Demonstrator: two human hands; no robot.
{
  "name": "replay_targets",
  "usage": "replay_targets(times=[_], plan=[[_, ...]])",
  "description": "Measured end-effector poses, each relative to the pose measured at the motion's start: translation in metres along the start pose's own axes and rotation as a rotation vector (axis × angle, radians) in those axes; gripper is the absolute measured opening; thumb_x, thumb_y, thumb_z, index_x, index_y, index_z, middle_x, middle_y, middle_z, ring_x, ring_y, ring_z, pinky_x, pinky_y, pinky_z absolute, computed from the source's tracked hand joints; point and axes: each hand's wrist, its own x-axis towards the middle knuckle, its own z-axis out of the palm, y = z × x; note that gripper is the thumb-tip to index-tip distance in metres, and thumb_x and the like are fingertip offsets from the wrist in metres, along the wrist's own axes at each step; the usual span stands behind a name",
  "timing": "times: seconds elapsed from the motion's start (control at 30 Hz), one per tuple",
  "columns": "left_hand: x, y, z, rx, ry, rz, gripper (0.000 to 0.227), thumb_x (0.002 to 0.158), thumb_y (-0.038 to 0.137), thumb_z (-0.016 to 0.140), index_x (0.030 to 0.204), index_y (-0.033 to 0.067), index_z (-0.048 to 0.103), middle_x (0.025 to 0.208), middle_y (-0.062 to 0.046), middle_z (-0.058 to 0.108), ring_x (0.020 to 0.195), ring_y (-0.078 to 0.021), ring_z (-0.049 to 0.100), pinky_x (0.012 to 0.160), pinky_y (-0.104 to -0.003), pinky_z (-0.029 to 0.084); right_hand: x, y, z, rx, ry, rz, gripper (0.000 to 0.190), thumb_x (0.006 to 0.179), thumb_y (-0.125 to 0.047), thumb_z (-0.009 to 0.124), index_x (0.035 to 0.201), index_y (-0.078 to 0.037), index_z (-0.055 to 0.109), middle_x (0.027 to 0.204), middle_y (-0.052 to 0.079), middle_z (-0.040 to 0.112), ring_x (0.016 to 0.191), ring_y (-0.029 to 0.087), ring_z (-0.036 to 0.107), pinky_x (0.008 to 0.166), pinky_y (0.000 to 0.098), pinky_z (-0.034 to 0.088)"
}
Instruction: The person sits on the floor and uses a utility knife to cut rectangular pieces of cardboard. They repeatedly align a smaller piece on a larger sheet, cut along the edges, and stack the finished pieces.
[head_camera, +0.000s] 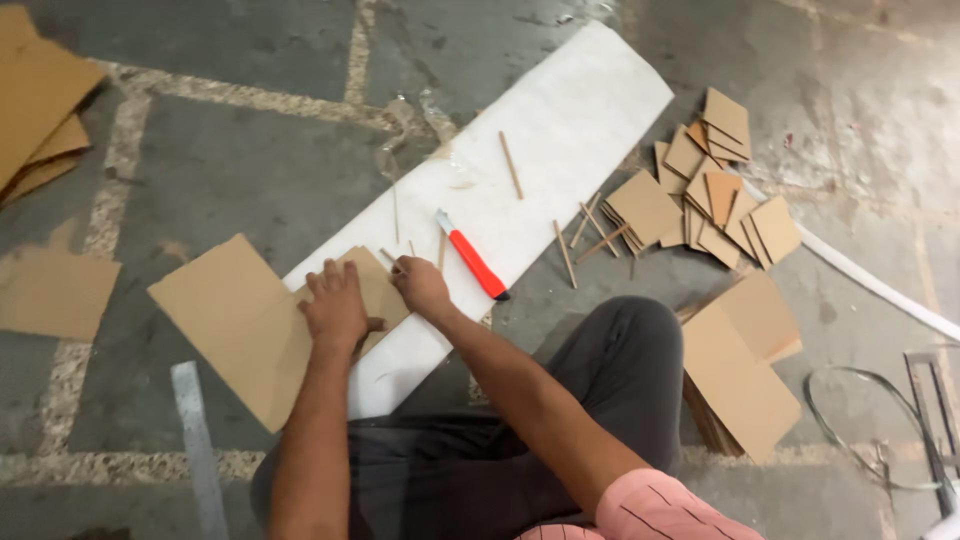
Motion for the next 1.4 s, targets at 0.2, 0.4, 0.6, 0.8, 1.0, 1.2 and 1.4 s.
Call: replay_targets(times=[0.2,0.4,0.6,0.8,1.0,1.2,1.4], plan=[[0.001,-0.002,-0.008,-0.022,-0.039,0.021,0.127,0.062,0.053,0.096,0.16,0.0167,0.024,0.168,-0.011,0.016,0.151,-0.0446,0.017,0.109,-0.068,0.036,0.012,0.001,0.008,-0.324,-0.072,-0.155,0.026,0.092,-0.011,0.058,0.118,-0.011,0.065,0.113,0.018,0.066,0.094,0.04,0.07,0.081,0.0519,0.056],[0.0,-0.007,-0.013,-0.117,0.048,0.022,0.095,0.069,0.04,0.093,0.149,0.0198,0.046,0.149,-0.007,0.046,0.14,-0.0372,0.042,0.099,-0.06,0.053,0.014,0.012,0.008,-0.476,-0.056,-0.19,0.025,0.093,-0.005,0.056,0.117,-0.007,0.061,0.118,0.02,0.063,0.099,0.04,0.07,0.079,0.053,0.058],[0.001,-0.006,-0.01,-0.085,0.087,0.019,0.103,0.067,0.042,0.094,0.152,0.0215,0.04,0.152,-0.007,0.038,0.14,-0.0381,0.036,0.095,-0.063,0.051,-0.019,0.022,-0.029,-0.374,0.182,-0.138,0.056,0.082,-0.024,0.073,0.131,-0.005,0.055,0.129,0.021,0.056,0.112,0.04,0.059,0.086,0.0525,0.052],[0.005,-0.006,-0.003,-0.076,0.083,0.008,0.103,0.067,0.042,0.094,0.152,0.0228,0.038,0.155,-0.006,0.035,0.141,-0.0379,0.033,0.098,-0.064,0.049,-0.027,0.015,-0.027,-0.384,0.222,-0.068,0.084,0.069,-0.034,0.087,0.138,-0.005,0.047,0.131,0.021,0.054,0.12,0.042,0.049,0.094,0.0569,0.043],[0.005,-0.007,-0.001,-0.094,0.088,-0.002,0.103,0.068,0.04,0.093,0.154,0.0228,0.038,0.156,-0.006,0.037,0.143,-0.0375,0.034,0.099,-0.061,0.051,-0.01,0.016,-0.006,-0.388,0.082,-0.102,0.044,0.087,-0.011,0.065,0.13,-0.003,0.055,0.111,0.022,0.063,0.103,0.042,0.061,0.087,0.0535,0.052],[0.005,-0.006,-0.002,-0.103,0.098,0.007,0.106,0.067,0.04,0.095,0.153,0.0215,0.037,0.157,-0.007,0.034,0.143,-0.0383,0.031,0.099,-0.062,0.048,-0.002,0.016,-0.011,-0.421,-0.042,-0.098,0.018,0.085,-0.005,0.059,0.102,-0.001,0.06,0.108,0.024,0.062,0.099,0.043,0.064,0.079,0.0538,0.054],[0.0,-0.006,-0.013,-0.116,0.069,-0.008,0.108,0.065,0.039,0.096,0.154,0.0186,0.036,0.159,-0.006,0.035,0.145,-0.0385,0.033,0.1,-0.059,0.05,0.031,0.067,-0.031,-0.233,-0.149,-0.051,0.032,0.079,-0.014,0.071,0.109,-0.003,0.067,0.099,0.021,0.072,0.09,0.035,0.068,0.078,0.0456,0.054]])
